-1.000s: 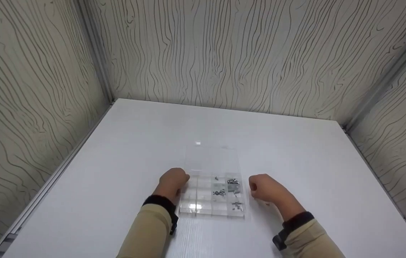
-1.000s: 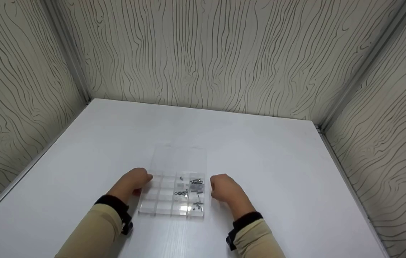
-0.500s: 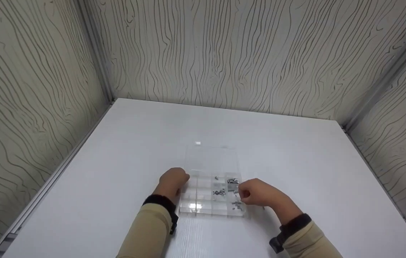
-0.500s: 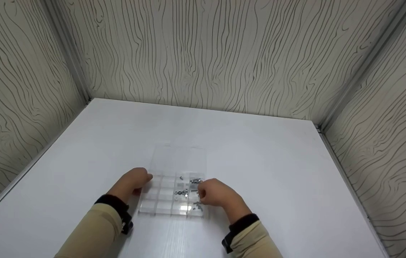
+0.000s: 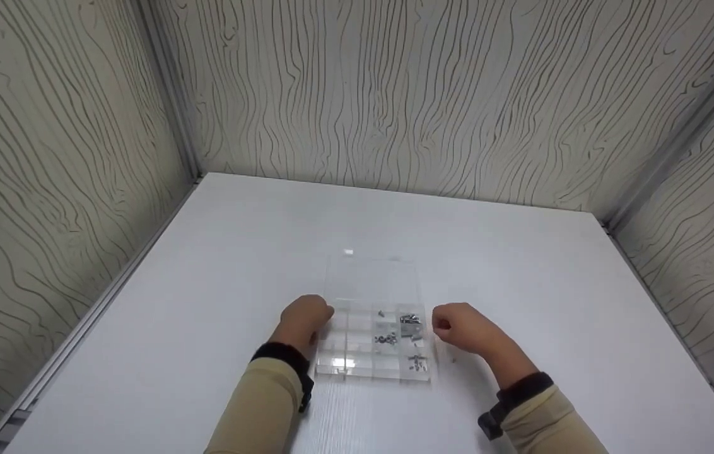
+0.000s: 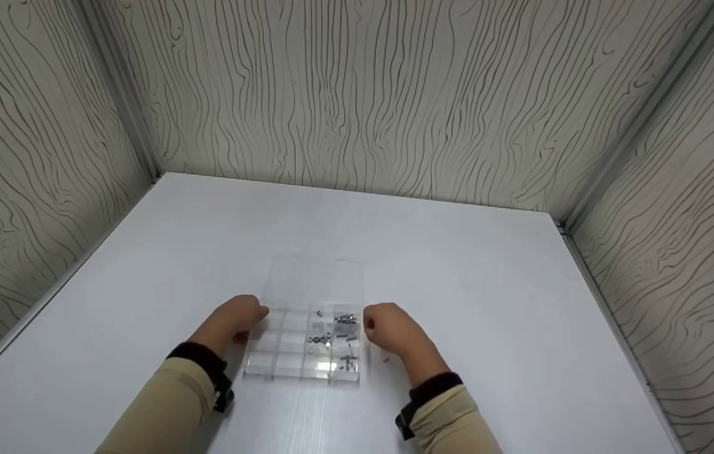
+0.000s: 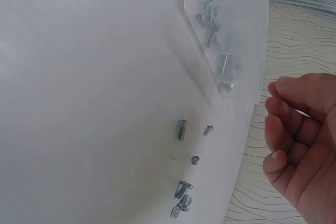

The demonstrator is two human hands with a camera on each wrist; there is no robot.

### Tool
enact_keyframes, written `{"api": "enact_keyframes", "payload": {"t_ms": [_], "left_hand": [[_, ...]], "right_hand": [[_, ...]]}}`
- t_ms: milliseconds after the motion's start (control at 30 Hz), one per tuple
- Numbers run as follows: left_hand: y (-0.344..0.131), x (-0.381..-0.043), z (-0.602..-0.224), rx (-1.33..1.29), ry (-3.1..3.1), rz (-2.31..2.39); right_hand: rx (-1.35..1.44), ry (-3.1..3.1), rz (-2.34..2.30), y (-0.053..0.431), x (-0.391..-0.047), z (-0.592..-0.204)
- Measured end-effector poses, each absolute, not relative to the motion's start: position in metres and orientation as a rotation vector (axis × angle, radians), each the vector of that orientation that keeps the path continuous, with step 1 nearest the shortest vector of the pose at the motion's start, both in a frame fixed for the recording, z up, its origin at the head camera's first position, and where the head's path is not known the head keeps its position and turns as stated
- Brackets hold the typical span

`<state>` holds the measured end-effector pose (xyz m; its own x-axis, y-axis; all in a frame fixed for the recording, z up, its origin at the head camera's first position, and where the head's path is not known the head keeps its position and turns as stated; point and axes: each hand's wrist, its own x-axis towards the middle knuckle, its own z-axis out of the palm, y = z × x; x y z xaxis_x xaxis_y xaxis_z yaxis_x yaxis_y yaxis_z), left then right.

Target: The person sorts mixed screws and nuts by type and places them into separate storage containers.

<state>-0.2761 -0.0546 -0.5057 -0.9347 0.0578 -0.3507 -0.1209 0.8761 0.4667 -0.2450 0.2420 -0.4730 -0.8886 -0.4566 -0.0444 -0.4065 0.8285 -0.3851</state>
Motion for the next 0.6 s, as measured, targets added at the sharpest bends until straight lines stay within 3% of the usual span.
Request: {"api": "enact_keyframes", "payload": {"t_ms": [300,600], "left_hand": [[-0.054,-0.275,-0.505,-0.036,2.682,0.677],[-0.053,-0.277,-0.504,-0.034,2.691,0.631]], "right_hand": [[-0.327,2.935,-0.472,0.247,-0.253,-0.486],[-0.176,2.871,-0.369,0.249,-0.257,-0.501]]}}
